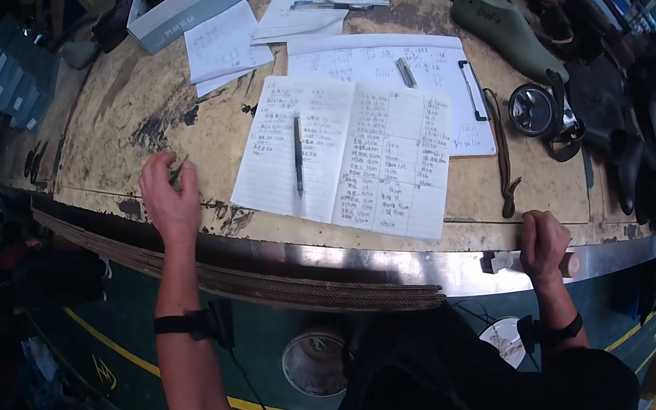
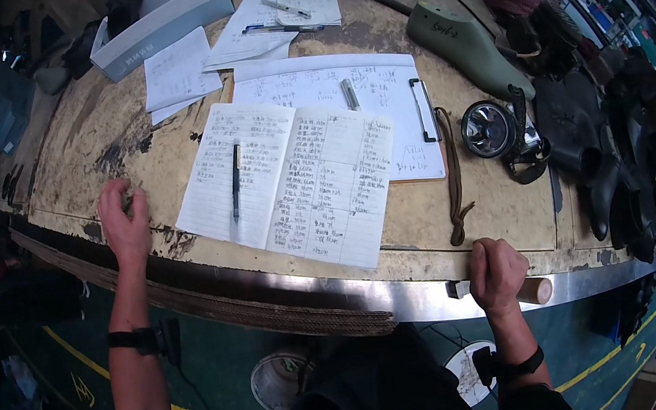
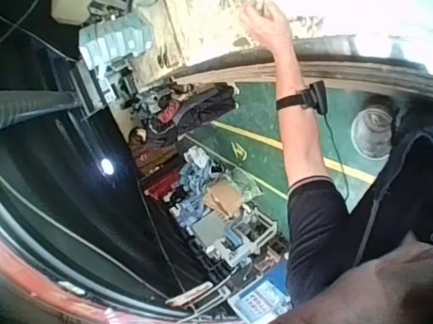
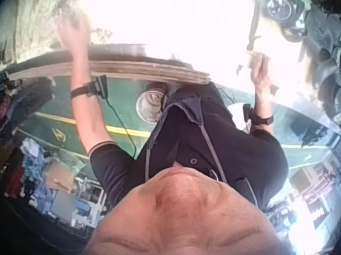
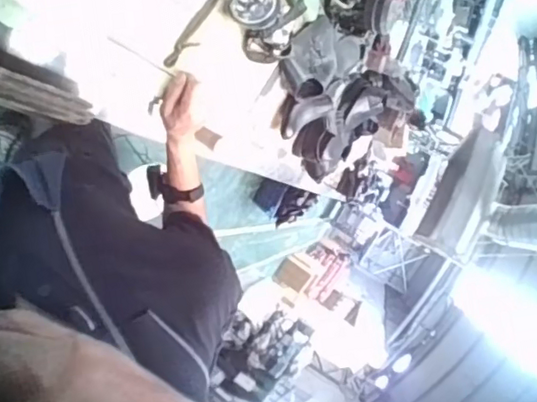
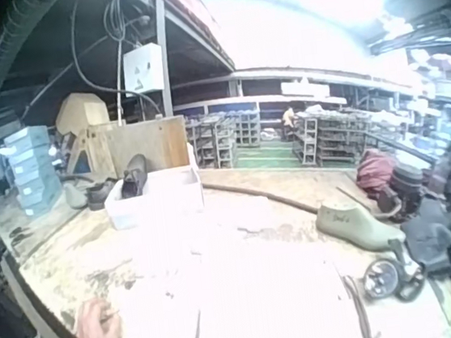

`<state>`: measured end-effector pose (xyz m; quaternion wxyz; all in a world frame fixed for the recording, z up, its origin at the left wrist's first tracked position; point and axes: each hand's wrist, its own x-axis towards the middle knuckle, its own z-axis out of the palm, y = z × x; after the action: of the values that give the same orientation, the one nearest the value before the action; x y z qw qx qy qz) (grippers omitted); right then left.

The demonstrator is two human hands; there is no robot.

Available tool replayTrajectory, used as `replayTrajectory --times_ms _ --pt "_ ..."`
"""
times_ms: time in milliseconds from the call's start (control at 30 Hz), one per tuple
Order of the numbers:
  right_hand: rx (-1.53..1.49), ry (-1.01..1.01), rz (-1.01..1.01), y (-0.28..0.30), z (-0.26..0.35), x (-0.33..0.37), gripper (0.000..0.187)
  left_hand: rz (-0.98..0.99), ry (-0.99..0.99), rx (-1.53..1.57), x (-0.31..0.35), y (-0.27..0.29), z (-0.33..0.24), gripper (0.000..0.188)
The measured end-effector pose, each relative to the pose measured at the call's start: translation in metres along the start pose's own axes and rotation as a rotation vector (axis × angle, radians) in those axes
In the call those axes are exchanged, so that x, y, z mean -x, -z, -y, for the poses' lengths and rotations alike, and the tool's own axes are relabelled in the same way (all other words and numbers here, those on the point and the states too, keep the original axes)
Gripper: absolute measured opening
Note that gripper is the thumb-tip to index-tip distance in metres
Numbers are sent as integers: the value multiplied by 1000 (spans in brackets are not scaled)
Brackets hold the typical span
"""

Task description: The recorder walks to a workstation and flips through pages of a production log notebook in a shoe factory.

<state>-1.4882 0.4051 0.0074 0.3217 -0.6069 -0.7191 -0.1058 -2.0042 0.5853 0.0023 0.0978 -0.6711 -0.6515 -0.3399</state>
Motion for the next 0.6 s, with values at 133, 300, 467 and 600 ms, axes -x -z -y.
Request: replayTrajectory --times_ms 133,300,467,600 --pt "-4 14 -13 1 1 0 1 10 2 5 0 1 0 28" --pt "-15 17 -16 -1 2 -1 1 -15 1 21 0 1 1 28" --pt "-8 25 -52 -2 3 0 1 -34 2 39 1 -2 0 29" --pt "-1 30 -10 1 0 1 1 -24 -15 -23 -1 1 2 28"
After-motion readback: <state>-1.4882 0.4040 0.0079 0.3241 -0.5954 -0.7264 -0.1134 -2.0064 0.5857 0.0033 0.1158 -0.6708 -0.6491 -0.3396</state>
